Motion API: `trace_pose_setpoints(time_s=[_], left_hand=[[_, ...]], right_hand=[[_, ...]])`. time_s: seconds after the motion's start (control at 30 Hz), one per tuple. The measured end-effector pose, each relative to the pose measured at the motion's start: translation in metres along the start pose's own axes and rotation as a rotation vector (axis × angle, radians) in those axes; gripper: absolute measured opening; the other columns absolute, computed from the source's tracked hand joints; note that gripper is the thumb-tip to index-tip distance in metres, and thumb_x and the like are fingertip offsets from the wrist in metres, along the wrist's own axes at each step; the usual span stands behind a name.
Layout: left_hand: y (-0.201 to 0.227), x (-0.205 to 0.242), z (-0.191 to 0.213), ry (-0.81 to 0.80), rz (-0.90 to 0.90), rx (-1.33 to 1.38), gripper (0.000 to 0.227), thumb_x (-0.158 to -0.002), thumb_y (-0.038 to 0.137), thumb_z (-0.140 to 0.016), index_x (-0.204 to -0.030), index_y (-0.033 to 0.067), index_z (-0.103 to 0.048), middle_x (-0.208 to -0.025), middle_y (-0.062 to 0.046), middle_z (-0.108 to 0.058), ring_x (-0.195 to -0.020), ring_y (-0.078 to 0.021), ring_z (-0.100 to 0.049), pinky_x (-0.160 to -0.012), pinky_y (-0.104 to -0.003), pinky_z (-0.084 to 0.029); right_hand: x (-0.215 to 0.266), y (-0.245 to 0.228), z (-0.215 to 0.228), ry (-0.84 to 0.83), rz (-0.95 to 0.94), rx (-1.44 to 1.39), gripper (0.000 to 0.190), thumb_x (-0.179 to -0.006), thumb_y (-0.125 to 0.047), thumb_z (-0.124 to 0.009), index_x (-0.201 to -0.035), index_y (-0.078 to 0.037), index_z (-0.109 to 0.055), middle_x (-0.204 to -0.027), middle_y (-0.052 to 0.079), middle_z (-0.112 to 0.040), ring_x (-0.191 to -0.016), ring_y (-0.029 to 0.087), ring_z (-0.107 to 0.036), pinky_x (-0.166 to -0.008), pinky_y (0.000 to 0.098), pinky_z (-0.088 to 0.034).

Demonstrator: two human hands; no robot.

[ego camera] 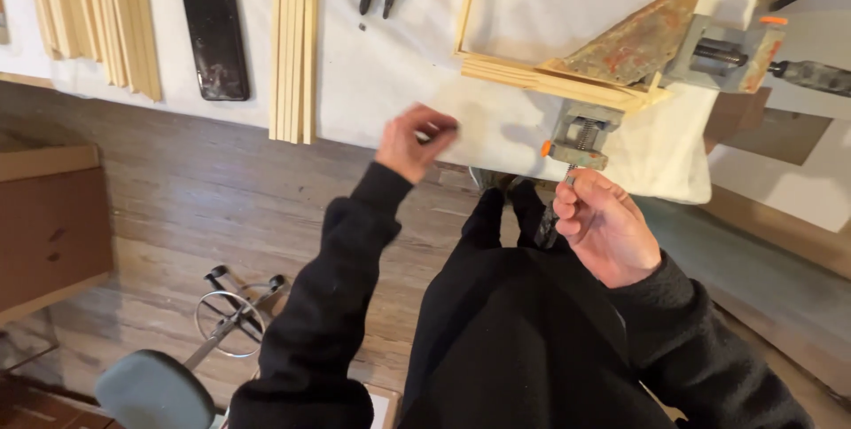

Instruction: Assembling wooden picture frames by gluing, clamping in a miter vice, and hammering joints.

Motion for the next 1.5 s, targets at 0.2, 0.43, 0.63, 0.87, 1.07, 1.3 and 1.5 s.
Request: trace_pose_setpoints(time_s=[0.2,0.43,0.63,0.87,1.07,1.3,1.5], left_hand=[[0.035,-0.008,0.032,0.359,-0.417,-0.945,0.02,-0.091,0.012,-0.08,-0.111,0.0119,-0.075,-0.101,-0.004,-0.071,-0.098,-0.0256,-0.069,-0.09,-0.041,-0.051],[0.144,0.047,-0.062,0.443,-0.558,-0.727,0.033,-0.086,0.013,-0.081,-0.118,0.0104,-0.073,-0.115,-0.008,-0.07,-0.111,-0.0305,-0.065,-0.095,-0.042,-0.054],[0.239,0.073,-0.175,0.297,-0.724,-0.525,0.026,-0.085,0.005,-0.082,-0.109,0.0105,-0.073,-0.105,-0.003,-0.071,-0.097,-0.0252,-0.07,-0.087,-0.038,-0.057],[0.248,0.053,-0.222,0.237,-0.649,-0.452,0.027,-0.087,0.003,-0.081,-0.11,0.0113,-0.072,-0.102,-0.001,-0.072,-0.094,-0.0224,-0.071,-0.085,-0.035,-0.056],[0.26,0.042,-0.249,0.268,-0.631,-0.535,0.024,-0.082,0.003,-0.08,-0.101,0.0106,-0.068,-0.096,-0.001,-0.07,-0.089,-0.0235,-0.069,-0.081,-0.036,-0.054],[0.27,0.047,-0.267,0.296,-0.716,-0.664,0.023,-0.082,0.003,-0.079,-0.099,0.0097,-0.065,-0.093,-0.001,-0.068,-0.087,-0.0233,-0.067,-0.079,-0.038,-0.052],[0.275,0.053,-0.273,0.323,-0.8,-0.702,0.022,-0.082,0.003,-0.079,-0.096,0.0081,-0.064,-0.09,-0.003,-0.066,-0.083,-0.0231,-0.066,-0.076,-0.037,-0.051]], right_hand=[[0.009,-0.01,0.0,0.172,-0.133,-0.11,0.013,-0.102,-0.019,-0.059,-0.105,-0.007,-0.063,-0.093,0.001,-0.058,-0.081,0.011,-0.052,-0.064,0.0228,-0.044],[0.015,-0.05,0.03,0.134,-0.081,0.065,0.014,-0.104,-0.014,-0.057,-0.095,-0.004,-0.06,-0.087,0.003,-0.058,-0.072,0.011,-0.05,-0.059,0.0242,-0.041],[0.025,-0.07,0.035,0.137,-0.154,0.026,0.021,-0.104,-0.014,-0.056,-0.085,-0.005,-0.055,-0.074,0.001,-0.051,-0.058,0.01,-0.044,-0.05,0.0232,-0.035],[0.041,-0.103,0.057,0.091,-0.234,-0.025,0.024,-0.102,-0.015,-0.056,-0.08,-0.006,-0.051,-0.07,-0.001,-0.049,-0.055,0.008,-0.043,-0.048,0.0228,-0.034],[0.044,-0.121,0.076,0.078,-0.25,0.015,0.024,-0.101,-0.012,-0.057,-0.079,-0.005,-0.051,-0.068,-0.001,-0.048,-0.052,0.007,-0.041,-0.045,0.0216,-0.031],[0.051,-0.134,0.081,0.041,-0.222,0.058,0.021,-0.101,-0.012,-0.058,-0.082,-0.003,-0.053,-0.068,-0.001,-0.048,-0.051,0.007,-0.041,-0.044,0.0209,-0.031],[0.056,-0.144,0.073,0.019,-0.201,0.169,0.02,-0.099,-0.012,-0.06,-0.085,0.001,-0.055,-0.07,0.001,-0.052,-0.052,0.007,-0.044,-0.044,0.0207,-0.032]])
Point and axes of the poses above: each hand's wrist, its own x-axis away from the middle knuckle, its own z-axis out of the back of the hand, y = z × x, the point moved 10 cm from there along -x, towards the middle knuckle
